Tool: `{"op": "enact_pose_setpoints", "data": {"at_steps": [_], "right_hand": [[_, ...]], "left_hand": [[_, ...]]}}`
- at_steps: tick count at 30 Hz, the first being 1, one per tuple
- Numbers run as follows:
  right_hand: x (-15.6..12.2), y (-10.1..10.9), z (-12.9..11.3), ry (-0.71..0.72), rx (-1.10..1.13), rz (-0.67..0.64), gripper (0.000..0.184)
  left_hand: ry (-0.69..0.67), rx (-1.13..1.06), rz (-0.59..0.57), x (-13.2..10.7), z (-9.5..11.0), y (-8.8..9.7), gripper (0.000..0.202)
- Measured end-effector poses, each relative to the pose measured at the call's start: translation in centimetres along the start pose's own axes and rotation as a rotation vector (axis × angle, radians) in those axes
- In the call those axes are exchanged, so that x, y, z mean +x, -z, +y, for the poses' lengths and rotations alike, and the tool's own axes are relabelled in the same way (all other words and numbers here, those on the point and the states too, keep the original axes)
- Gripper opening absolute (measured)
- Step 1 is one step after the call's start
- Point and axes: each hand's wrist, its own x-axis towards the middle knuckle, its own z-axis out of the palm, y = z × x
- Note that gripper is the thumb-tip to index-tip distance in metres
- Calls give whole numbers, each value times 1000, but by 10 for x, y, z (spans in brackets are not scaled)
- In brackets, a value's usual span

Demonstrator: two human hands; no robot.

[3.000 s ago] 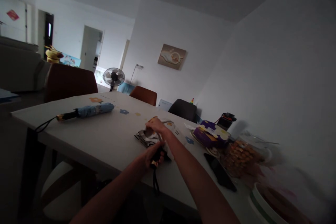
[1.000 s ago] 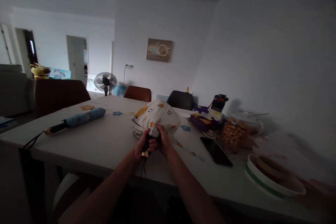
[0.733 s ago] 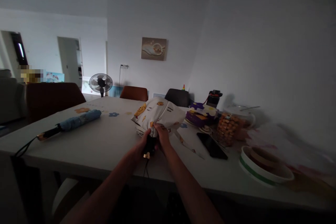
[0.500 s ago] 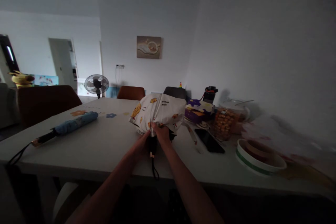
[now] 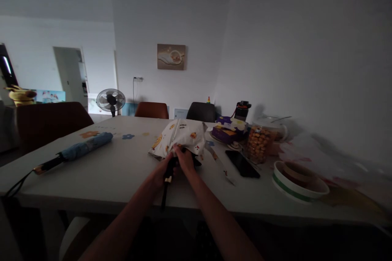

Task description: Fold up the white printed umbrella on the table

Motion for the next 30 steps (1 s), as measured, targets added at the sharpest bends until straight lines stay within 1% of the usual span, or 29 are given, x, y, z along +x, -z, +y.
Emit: {"op": "enact_pose_setpoints", "data": {"at_steps": [2, 4, 6, 8, 9, 11, 13, 15, 17, 18, 21, 22, 23, 24, 25, 26, 28, 29, 30], "right_hand": [[0, 0, -1, -25, -7, -6, 41], [1, 0, -2, -5, 24, 8, 39], [2, 2, -3, 54, 75, 76, 34], [4, 3, -3, 64, 120, 123, 29], [5, 3, -2, 35, 137, 122, 28], [8, 4, -1, -71, 187, 88, 31], [11, 4, 0, -204, 276, 59, 34], [11, 5, -1, -318, 393, 22, 32], [9, 7, -4, -332, 492, -69, 28], [6, 8, -6, -305, 521, -152, 26], [-3, 14, -14, -206, 536, -507, 27], [-5, 17, -17, -200, 544, -600, 29], [-5, 21, -19, -202, 569, -637, 30], [-4, 25, -21, -204, 612, -602, 31], [-1, 29, -22, -199, 663, -493, 30], [3, 33, -22, -185, 710, -328, 29], [13, 41, -18, -152, 719, 72, 25], [19, 44, -14, -156, 669, 249, 23], [23, 46, -10, -156, 589, 386, 22]], "left_hand": [[17, -109, -70, 1, 4, 3, 40], [-13, -245, -99, 0, 7, 5, 35], [-40, -374, -92, -1, 9, 5, 31], [-44, -447, -55, -3, 10, 4, 29], [-39, -464, -36, -4, 10, 4, 29], [-32, -474, -12, -4, 10, 4, 29], [-22, -474, -16, -3, 9, 5, 30], [-6, -468, -39, -2, 8, 6, 30], [-10, -459, -51, -1, 8, 8, 29], [-21, -450, -48, -1, 8, 8, 29], [-53, -400, 5, -4, 9, 7, 29], [-41, -385, 13, -5, 9, 7, 30], [-22, -384, 12, -6, 10, 6, 31], [-1, -398, 2, -7, 10, 6, 32], [18, -423, -14, -8, 10, 6, 33], [28, -457, -28, -9, 11, 5, 33], [9, -524, -29, -11, 11, 5, 31], [-8, -548, -24, -11, 11, 5, 30], [-24, -565, -21, -11, 11, 4, 29]]}}
